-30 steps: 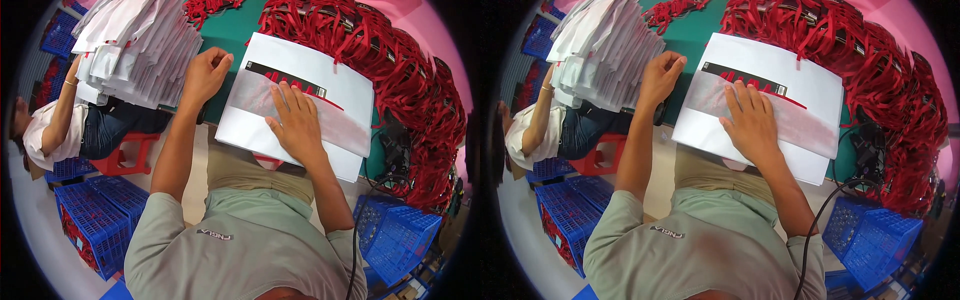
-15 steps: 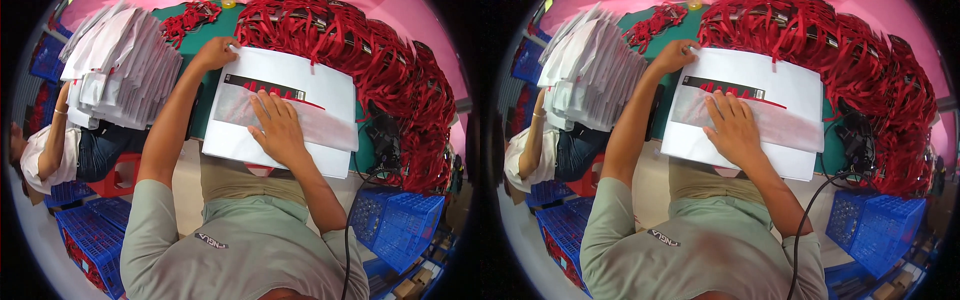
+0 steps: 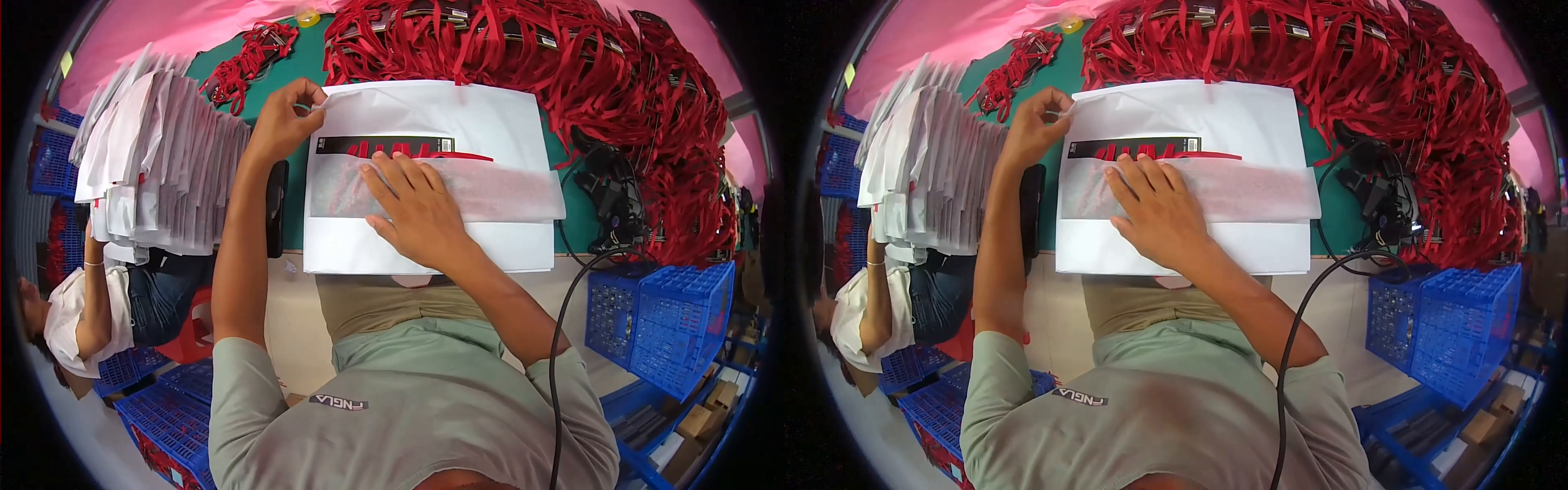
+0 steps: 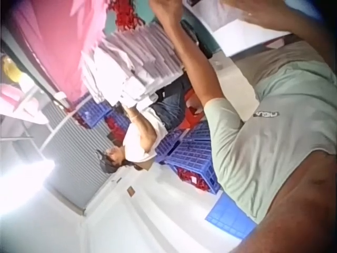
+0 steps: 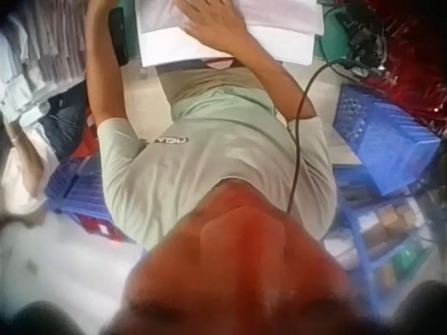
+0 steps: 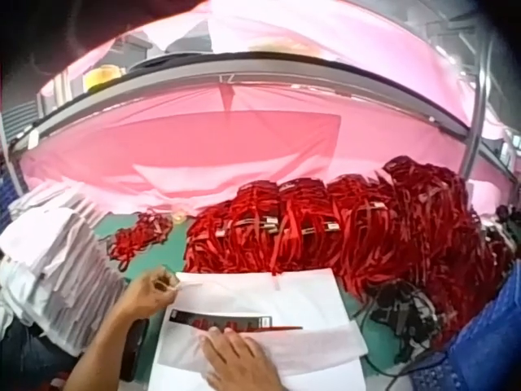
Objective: Packaging red elastic accessories by wrapping them in protective white paper and stacking them.
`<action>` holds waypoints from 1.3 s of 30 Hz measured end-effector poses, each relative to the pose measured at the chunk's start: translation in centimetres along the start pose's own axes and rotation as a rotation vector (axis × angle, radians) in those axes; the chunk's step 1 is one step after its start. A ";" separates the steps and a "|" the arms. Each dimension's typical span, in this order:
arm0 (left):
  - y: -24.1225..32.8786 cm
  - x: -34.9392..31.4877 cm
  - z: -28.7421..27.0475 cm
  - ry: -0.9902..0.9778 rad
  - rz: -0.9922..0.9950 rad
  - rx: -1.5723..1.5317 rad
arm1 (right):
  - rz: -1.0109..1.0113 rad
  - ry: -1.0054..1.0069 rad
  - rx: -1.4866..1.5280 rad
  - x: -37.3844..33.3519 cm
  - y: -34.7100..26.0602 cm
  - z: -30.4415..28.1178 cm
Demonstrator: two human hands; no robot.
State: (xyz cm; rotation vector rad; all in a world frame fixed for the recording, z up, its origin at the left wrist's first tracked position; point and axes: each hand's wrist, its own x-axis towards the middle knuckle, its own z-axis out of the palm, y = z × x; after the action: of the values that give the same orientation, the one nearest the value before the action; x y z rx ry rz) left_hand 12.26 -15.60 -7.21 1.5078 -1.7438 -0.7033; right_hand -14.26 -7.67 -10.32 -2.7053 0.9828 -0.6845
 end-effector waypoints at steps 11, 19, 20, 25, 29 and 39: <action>0.7 -2.7 0.4 0.029 0.118 -0.338 | 0.018 -0.060 -0.035 0.0 -0.3 -0.3; -0.5 -2.2 0.1 0.043 0.035 -0.060 | 0.017 -0.032 -0.022 0.2 -0.3 -0.1; -0.3 -1.9 0.2 0.026 0.050 -0.071 | -0.006 -0.020 -0.006 0.3 -0.3 0.0; 0.6 -1.4 0.8 0.015 0.022 -0.174 | -0.003 0.012 -0.016 -0.1 -0.1 0.3; 1.0 -2.0 1.0 0.052 0.115 -0.237 | -0.014 -0.001 0.001 0.0 -0.1 0.1; 2.1 -3.0 0.8 0.052 0.096 0.053 | 0.013 -0.047 -0.041 -0.2 -0.1 -0.1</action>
State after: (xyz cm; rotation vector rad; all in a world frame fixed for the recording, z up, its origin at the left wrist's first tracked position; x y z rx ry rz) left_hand 10.56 -12.36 -6.59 1.4540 -1.7948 -0.5686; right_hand -14.36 -7.44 -10.27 -2.7346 1.0133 -0.6015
